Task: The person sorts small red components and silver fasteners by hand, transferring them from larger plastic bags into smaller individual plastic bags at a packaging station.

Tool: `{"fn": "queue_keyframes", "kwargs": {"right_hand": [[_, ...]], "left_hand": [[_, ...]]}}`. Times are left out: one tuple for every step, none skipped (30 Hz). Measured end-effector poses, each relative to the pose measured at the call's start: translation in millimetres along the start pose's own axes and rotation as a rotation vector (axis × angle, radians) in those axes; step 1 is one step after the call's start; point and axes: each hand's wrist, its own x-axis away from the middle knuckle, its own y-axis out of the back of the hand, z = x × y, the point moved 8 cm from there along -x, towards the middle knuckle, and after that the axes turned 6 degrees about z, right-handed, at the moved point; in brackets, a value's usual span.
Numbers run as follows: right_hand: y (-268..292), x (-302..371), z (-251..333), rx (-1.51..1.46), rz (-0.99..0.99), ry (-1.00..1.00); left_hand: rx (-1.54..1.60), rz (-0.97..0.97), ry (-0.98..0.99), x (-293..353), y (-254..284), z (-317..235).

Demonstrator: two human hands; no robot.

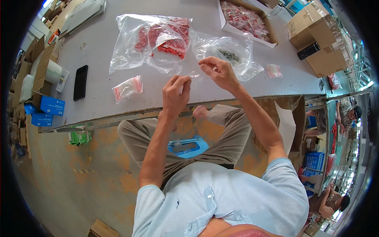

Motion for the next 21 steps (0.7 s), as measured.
{"fn": "queue_keyframes", "kwargs": {"right_hand": [[0, 3, 7, 0.059, 0.01, 0.066], [2, 5, 5, 0.059, 0.0, 0.067], [-2, 7, 2, -0.017, 0.056, 0.076], [-5, 10, -1, -0.094, 0.11, 0.085], [-3, 11, 1, -0.1, 0.102, 0.086], [-7, 12, -1, -0.083, 0.163, 0.041], [-11, 15, -3, -0.068, 0.224, -0.005], [-10, 17, -3, -0.075, 0.213, -0.003], [-9, 19, -5, -0.202, 0.202, -0.033], [-9, 20, -8, -0.329, 0.192, -0.063], [-9, 22, -6, -0.335, 0.185, -0.058], [-9, 24, -4, -0.364, 0.189, -0.074], [-10, 25, -3, -0.392, 0.194, -0.089], [-9, 27, -4, -0.396, 0.189, -0.088], [-9, 28, -6, -0.409, 0.175, -0.072], [-10, 28, -6, -0.422, 0.163, -0.055], [-11, 24, -5, -0.422, 0.167, -0.038], [-11, 24, -7, -0.382, 0.148, -0.06], [-10, 20, -10, -0.342, 0.129, -0.08], [-9, 15, -2, -0.306, 0.125, -0.03], [-13, 6, 2, -0.307, 0.138, -0.016]], "left_hand": [[0.071, 0.036, 0.059, -1, 1, 4], [0.146, 0.075, 0.113, -3, -1, 7], [0.145, 0.082, 0.105, -5, -1, 6], [0.161, 0.124, 0.093, -6, -4, 5], [0.172, 0.165, 0.084, -8, -7, 2], [0.168, 0.174, 0.08, -8, -8, -1], [0.172, 0.206, 0.083, -8, -10, -3], [0.173, 0.239, 0.084, -10, -12, -6], [0.168, 0.249, 0.078, -10, -14, -6], [0.249, 0.248, 0.139, -9, -18, 0], [0.327, 0.243, 0.2, -8, -19, 3], [0.321, 0.249, 0.196, -9, -18, 3], [0.336, 0.249, 0.209, -11, -16, 5], [0.354, 0.25, 0.226, -12, -16, 5], [0.351, 0.253, 0.224, -12, -16, 3], [0.284, 0.278, 0.183, -10, -16, -3], [0.21, 0.294, 0.136, -12, -13, -7], [0.198, 0.283, 0.127, -12, -8, -8], [0.161, 0.276, 0.117, -10, -4, -8], [0.125, 0.27, 0.114, -5, 1, -6], [0.113, 0.255, 0.114, -2, 6, -3]]}}
